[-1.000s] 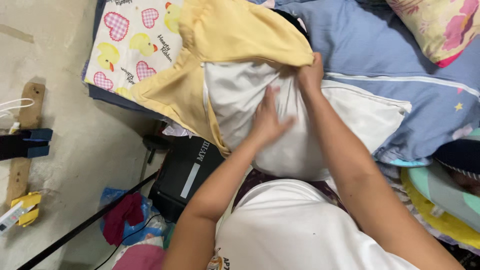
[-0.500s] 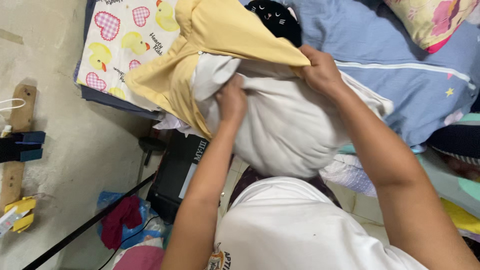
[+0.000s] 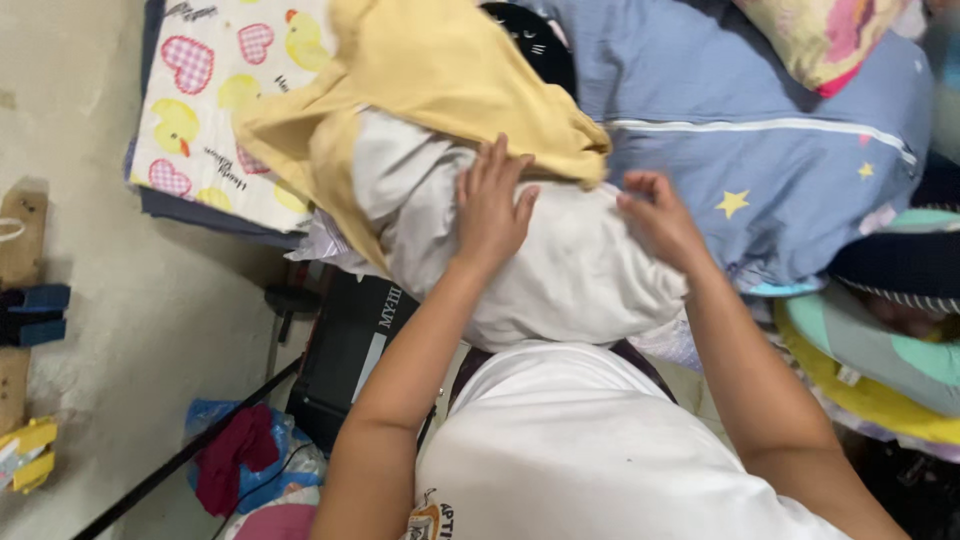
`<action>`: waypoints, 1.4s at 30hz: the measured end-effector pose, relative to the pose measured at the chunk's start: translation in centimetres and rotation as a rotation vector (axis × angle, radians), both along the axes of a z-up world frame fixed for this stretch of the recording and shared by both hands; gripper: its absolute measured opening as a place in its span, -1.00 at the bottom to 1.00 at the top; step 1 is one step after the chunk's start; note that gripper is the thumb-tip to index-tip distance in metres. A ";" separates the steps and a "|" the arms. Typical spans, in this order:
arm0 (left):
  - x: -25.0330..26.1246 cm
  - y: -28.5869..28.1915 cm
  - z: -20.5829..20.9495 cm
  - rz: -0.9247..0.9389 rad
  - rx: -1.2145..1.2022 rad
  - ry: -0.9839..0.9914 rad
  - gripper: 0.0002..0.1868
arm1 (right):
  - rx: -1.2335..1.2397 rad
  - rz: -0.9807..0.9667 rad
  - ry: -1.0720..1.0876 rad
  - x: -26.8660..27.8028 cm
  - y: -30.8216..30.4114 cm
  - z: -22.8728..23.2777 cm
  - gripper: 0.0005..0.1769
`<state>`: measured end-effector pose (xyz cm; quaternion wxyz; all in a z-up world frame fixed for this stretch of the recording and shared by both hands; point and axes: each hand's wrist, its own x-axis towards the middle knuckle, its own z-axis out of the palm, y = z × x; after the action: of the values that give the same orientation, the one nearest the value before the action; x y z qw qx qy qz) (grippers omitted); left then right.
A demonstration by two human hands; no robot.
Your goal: The person inserts a pillow insert into a yellow pillowcase, then places a floral pillow inside a pink pillowcase. The person smooths the cases and adjusts the pillows on a bed.
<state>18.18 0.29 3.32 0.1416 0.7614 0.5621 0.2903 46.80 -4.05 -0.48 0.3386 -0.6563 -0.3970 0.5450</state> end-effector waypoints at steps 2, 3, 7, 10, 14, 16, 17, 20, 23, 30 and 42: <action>1.5 0.2 0.3 -0.044 -0.156 0.017 -0.53 | 0.012 0.079 -0.120 -0.2 -3.1 2.0 -0.29; 2.2 1.2 0.2 -0.033 -0.255 0.059 -0.52 | -0.062 0.112 -0.186 -0.3 -4.6 3.4 -0.18; 4.4 3.0 -0.6 0.033 -0.392 0.296 -0.50 | -0.280 0.084 -0.163 -0.9 -9.5 8.2 0.17; 4.6 4.3 -1.2 -0.061 0.125 0.385 -0.76 | -0.189 0.020 -0.153 -1.9 -10.1 7.8 0.01; 5.7 6.6 1.7 -0.207 0.184 0.155 -0.73 | -0.073 -0.052 -0.128 -4.2 -6.9 5.0 -0.20; 6.6 6.8 3.8 -0.221 0.226 0.079 -0.73 | 0.379 0.139 -0.307 -5.6 -4.4 3.8 -0.27; 7.0 6.8 4.7 -0.207 0.214 0.050 -0.76 | 0.462 0.188 -0.377 -6.4 -3.5 3.1 -0.26; 7.9 6.6 7.0 -0.199 0.210 -0.003 -0.77 | 0.469 0.117 -0.415 -10.6 1.0 -0.1 -0.51; 7.3 5.3 8.2 -0.201 0.172 -0.007 -0.74 | 0.371 0.007 -0.400 -12.7 7.4 -3.7 -0.68; 5.0 -1.6 8.0 0.139 0.319 0.163 -0.27 | 0.467 -0.444 -0.227 -10.8 18.4 -7.3 -0.69; -5.3 4.9 1.7 0.204 0.270 0.291 -0.62 | 0.065 0.465 -0.838 -7.9 10.3 4.7 -0.33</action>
<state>12.89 5.23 5.05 -0.0743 0.7466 0.6066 0.2629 38.86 6.22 4.18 0.0387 -0.7022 -0.6526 0.2820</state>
